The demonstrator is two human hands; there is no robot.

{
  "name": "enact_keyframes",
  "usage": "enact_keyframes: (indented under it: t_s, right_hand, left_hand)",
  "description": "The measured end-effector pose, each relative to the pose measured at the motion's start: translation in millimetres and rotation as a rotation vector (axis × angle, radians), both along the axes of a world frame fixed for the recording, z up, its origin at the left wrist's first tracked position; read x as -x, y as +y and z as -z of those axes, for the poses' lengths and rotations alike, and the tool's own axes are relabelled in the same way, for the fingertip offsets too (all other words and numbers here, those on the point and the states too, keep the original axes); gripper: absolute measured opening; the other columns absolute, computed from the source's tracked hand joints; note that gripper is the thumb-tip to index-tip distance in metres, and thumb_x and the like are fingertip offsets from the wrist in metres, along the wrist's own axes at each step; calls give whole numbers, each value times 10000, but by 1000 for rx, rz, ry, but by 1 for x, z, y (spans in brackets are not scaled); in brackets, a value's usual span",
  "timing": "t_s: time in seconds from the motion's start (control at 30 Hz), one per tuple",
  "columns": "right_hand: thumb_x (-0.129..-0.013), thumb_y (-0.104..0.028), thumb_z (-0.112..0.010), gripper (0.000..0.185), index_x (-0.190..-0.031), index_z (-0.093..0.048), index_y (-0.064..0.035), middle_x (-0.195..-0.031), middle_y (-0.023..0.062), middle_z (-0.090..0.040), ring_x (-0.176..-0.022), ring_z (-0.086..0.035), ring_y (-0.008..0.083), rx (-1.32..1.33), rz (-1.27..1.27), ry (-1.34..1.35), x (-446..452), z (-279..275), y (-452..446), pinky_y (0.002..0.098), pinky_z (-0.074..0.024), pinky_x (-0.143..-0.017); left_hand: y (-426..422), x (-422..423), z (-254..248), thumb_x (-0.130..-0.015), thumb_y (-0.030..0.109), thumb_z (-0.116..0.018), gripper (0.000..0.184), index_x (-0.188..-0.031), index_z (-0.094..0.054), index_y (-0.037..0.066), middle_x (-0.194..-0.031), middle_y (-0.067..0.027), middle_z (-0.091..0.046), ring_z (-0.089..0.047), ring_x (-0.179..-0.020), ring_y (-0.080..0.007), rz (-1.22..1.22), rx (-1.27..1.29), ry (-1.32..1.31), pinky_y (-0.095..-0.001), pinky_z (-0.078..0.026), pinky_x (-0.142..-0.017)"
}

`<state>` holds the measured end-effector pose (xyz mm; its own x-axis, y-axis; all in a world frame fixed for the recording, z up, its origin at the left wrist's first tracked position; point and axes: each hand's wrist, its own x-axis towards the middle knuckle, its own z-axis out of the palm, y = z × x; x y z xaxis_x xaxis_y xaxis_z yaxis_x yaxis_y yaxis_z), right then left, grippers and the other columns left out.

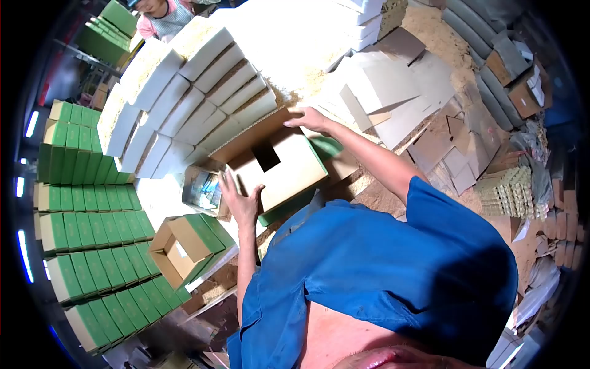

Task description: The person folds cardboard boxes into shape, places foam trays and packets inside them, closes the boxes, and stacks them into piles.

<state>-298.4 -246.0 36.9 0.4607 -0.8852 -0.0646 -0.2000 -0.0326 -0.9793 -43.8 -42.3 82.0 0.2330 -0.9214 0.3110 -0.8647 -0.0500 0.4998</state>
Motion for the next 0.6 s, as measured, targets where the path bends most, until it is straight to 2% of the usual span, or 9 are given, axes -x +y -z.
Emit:
enact_keyframes:
  t_s: [0.1, 0.2, 0.27, 0.3, 0.33, 0.37, 0.43, 0.5, 0.6]
  right_hand:
    - [-838, -340, -726, 541, -1251, -623, -6, -1170, 148, -680, -1153, -602, 203, 203, -61, -130, -17, -67, 0, 353, -444, -1031]
    - [-837, -408, -680, 429, -1126, -707, -91, -1116, 147, -694, -1053, -654, 308, 481, -21, 157, -34, -74, 26, 346, -502, -926]
    - [-854, -387, -641, 349, -1009, -745, -91, -1025, 118, -718, -966, -673, 291, 434, 43, 31, -24, -67, 57, 351, -519, -862]
    - [-857, -368, -634, 310, -927, -754, -92, -953, 110, -725, -923, -681, 291, 231, -44, 242, -12, -61, 69, 356, -521, -839]
    - [-842, -260, -657, 204, -851, -741, -75, -954, 96, -722, -943, -677, 296, 340, 5, 102, -9, -27, 89, 353, -521, -867]
    - [-818, -104, -651, 118, -882, -737, -56, -1024, 113, -714, -1014, -659, 301, 481, 136, -7, -8, -16, 114, 355, -517, -905]
    - [-788, 12, -631, 245, -1004, -732, -46, -1159, 137, -678, -1117, -625, 279, 618, 3, 54, 7, -9, 124, 353, -498, -954]
    - [-784, 37, -616, 373, -1138, -695, -46, -1259, 161, -632, -1224, -564, 258, 125, 115, -160, 23, -13, 114, 351, -463, -1010]
    - [-754, -29, -690, 635, -1362, -510, -39, -1400, 170, -521, -1330, -464, 276, 172, 84, 59, 64, -3, 111, 363, -394, -1090]
  left_hand:
    - [0, -1, 17, -659, 230, -887, 1170, -1532, -137, 20, -1553, -271, -223, -230, -1448, -361, -102, -57, 350, -420, -214, -1182]
    - [-1, 6, 2, -676, 211, -877, 1173, -1540, -103, 37, -1562, -249, -222, -237, -1448, -332, -120, -42, 368, -412, -223, -1180]
    - [1, 6, 5, -684, 193, -870, 1147, -1538, -120, 35, -1567, -235, -222, -239, -1449, -325, -83, -7, 419, -406, -238, -1173]
    - [1, 5, 7, -693, 175, -863, 1121, -1536, -137, 34, -1571, -221, -223, -242, -1449, -319, -53, 36, 474, -400, -254, -1167]
    - [1, 4, 6, -708, 144, -846, 962, -1496, -305, 35, -1564, -216, -254, -270, -1441, -317, -10, 34, 382, -395, -298, -1145]
    - [2, -1, 17, -719, 139, -833, 766, -1397, -491, 35, -1536, -244, -300, -355, -1399, -340, -62, -87, 282, -399, -348, -1113]
    - [-1, -2, 19, -727, 140, -824, 643, -1313, -582, 32, -1507, -274, -332, -438, -1339, -369, -31, -81, 326, -398, -393, -1076]
    - [0, 1, 8, -735, 164, -820, 630, -1303, -587, 22, -1484, -310, -343, -478, -1297, -389, -35, -110, 290, -395, -419, -1052]
    - [-2, -10, 20, -726, 228, -835, 661, -1309, -588, 40, -1474, -328, -339, -387, -1360, -418, -5, -93, 205, -417, -369, -1093]
